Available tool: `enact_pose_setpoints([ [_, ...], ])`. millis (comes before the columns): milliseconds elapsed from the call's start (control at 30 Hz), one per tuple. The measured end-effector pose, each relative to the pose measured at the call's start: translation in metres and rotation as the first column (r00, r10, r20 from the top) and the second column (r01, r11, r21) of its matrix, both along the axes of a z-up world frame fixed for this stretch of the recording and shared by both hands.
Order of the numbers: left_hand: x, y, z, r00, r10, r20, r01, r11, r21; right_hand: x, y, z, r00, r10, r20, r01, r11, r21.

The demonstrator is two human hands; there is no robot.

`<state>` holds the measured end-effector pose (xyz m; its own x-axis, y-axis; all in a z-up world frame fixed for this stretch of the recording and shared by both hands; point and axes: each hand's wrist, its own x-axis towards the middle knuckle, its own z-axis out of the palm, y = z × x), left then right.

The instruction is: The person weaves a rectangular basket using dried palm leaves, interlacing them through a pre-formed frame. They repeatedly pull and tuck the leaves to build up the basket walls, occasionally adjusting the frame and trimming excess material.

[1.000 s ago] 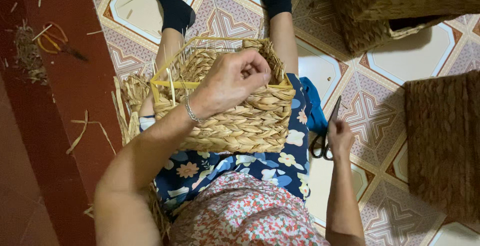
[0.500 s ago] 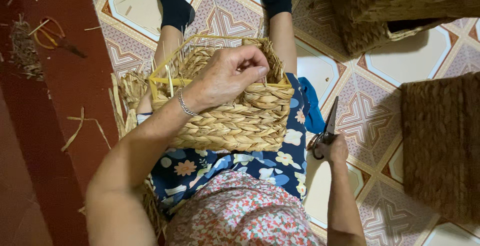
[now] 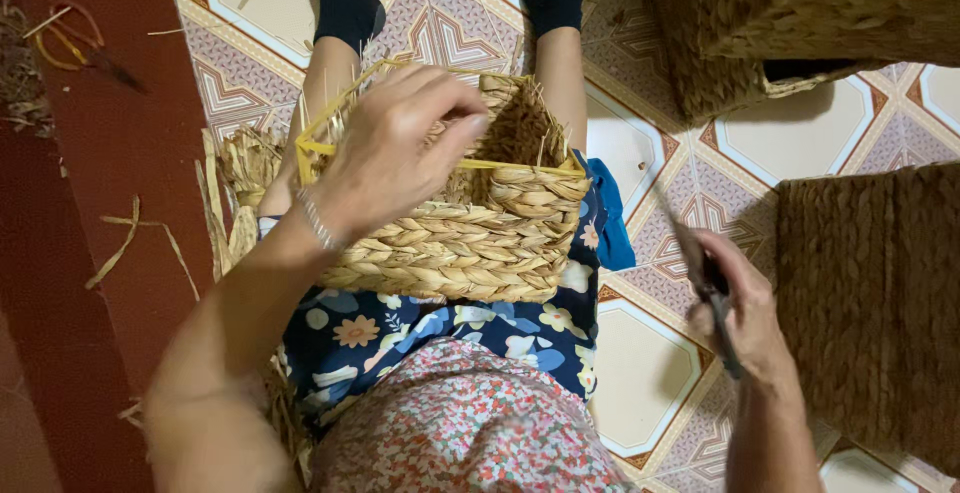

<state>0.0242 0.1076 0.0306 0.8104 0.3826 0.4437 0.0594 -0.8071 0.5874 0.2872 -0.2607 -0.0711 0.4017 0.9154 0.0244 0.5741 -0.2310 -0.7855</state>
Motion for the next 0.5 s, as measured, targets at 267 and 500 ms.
enact_pose_setpoints([
  [267, -0.075, -0.014, 0.003, 0.959, 0.192, 0.209, -0.227, 0.961, 0.159, -0.021, 0.09, 0.099, 0.932, 0.234, 0.277, -0.142, 0.938, -0.317],
  [500, -0.097, -0.022, 0.009, 0.947, 0.282, 0.154, -0.294, 0.954, 0.061, -0.027, 0.128, 0.118, 0.88, 0.34, 0.333, -0.237, 0.92, -0.311],
])
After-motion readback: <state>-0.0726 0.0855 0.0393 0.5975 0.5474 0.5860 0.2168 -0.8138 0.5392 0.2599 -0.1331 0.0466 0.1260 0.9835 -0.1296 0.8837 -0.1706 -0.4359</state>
